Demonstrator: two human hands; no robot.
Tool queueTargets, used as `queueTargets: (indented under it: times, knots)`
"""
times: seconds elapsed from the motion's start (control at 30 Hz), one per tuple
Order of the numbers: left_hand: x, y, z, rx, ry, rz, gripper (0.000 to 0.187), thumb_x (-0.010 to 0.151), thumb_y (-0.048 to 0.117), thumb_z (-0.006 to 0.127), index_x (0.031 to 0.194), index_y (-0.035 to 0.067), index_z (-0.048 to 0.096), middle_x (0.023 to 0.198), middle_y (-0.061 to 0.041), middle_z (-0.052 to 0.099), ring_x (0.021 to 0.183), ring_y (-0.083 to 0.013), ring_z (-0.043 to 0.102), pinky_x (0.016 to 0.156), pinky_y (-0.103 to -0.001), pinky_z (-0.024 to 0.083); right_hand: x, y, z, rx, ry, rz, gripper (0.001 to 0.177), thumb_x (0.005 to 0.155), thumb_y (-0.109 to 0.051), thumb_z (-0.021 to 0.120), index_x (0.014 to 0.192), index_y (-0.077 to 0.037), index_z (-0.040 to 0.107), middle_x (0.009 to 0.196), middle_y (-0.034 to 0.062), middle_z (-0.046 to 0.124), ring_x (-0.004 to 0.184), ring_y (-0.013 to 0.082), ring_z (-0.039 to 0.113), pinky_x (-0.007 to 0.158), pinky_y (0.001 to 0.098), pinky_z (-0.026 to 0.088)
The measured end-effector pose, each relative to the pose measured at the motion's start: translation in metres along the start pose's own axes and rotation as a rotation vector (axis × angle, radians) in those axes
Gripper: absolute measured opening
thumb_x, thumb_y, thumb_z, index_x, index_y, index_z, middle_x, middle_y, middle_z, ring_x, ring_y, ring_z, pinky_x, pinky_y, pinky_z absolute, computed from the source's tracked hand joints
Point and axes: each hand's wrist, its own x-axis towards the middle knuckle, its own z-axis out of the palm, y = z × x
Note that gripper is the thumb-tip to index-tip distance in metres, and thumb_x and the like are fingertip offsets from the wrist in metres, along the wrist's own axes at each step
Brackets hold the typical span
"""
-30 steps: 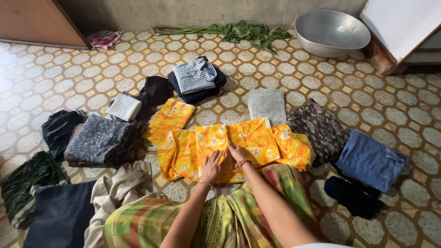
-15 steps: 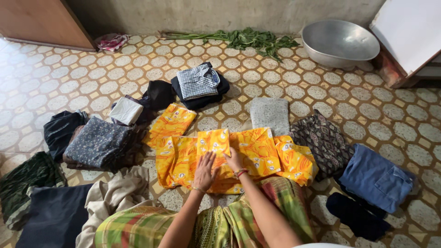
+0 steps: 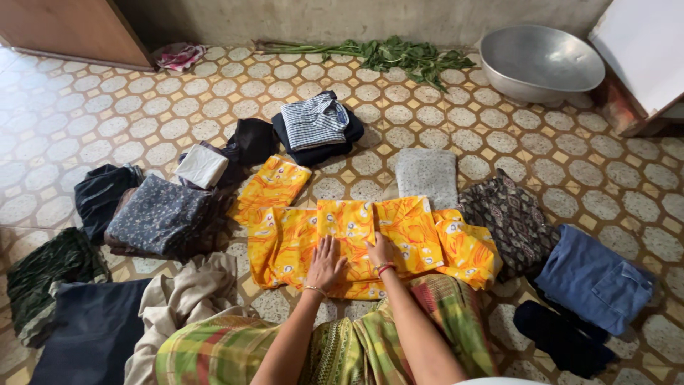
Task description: The person folds a yellow patterned garment by hand on the floor, smoothing the fabric and aligning the edges before folding it into a smaller rectangular shape.
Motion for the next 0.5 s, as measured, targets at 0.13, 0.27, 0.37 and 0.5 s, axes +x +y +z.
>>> queueTargets:
  times: [0.13,0.27,0.37,0.5]
  knots:
    - [-0.002,0.002,0.003,0.084,-0.086,-0.040,0.082,0.101,0.060,0.038,0.162,0.008,0.020,0.170,-0.014,0.015,0.158,-0.0306,0.010,0.126,-0.049,0.009,-0.003,0.000,0.003,-0.071,-0.001,0.035,0.053,0.087,-0.036,0.074,0.132,-0.011,0.060,0.113,0.0199,0.072,0.100,0.0413,0.068,0.083,0.0510,0.054]
    - [-0.001,0.006,0.005,0.079,-0.095,-0.088,0.080,0.101,0.059,0.037,0.162,0.010,0.020,0.171,-0.012,0.014,0.158,-0.0290,0.010,0.125,-0.050,0.006,-0.007,0.000,0.008,-0.212,0.090,-0.064,0.053,0.089,-0.036,0.071,0.132,-0.010,0.056,0.113,0.0228,0.069,0.099,0.0449,0.066,0.079,0.0542,0.053]
    - [0.011,0.009,0.004,0.104,-0.066,-0.091,0.077,0.102,0.056,0.036,0.161,0.009,0.022,0.170,-0.013,0.015,0.158,-0.0297,0.010,0.125,-0.050,0.005,-0.012,0.001,0.013,-0.304,0.137,-0.091,0.046,0.094,-0.038,0.064,0.130,-0.011,0.053,0.112,0.0229,0.069,0.097,0.0450,0.067,0.076,0.0555,0.054]
    - [0.039,0.010,0.002,0.091,-0.006,-0.099,0.076,0.103,0.055,0.037,0.161,0.007,0.025,0.170,-0.013,0.016,0.157,-0.0305,0.012,0.125,-0.050,0.006,-0.020,0.003,0.019,-0.374,0.050,-0.009,0.041,0.101,-0.041,0.050,0.131,-0.014,0.048,0.107,0.0204,0.071,0.084,0.0446,0.071,0.068,0.0586,0.055]
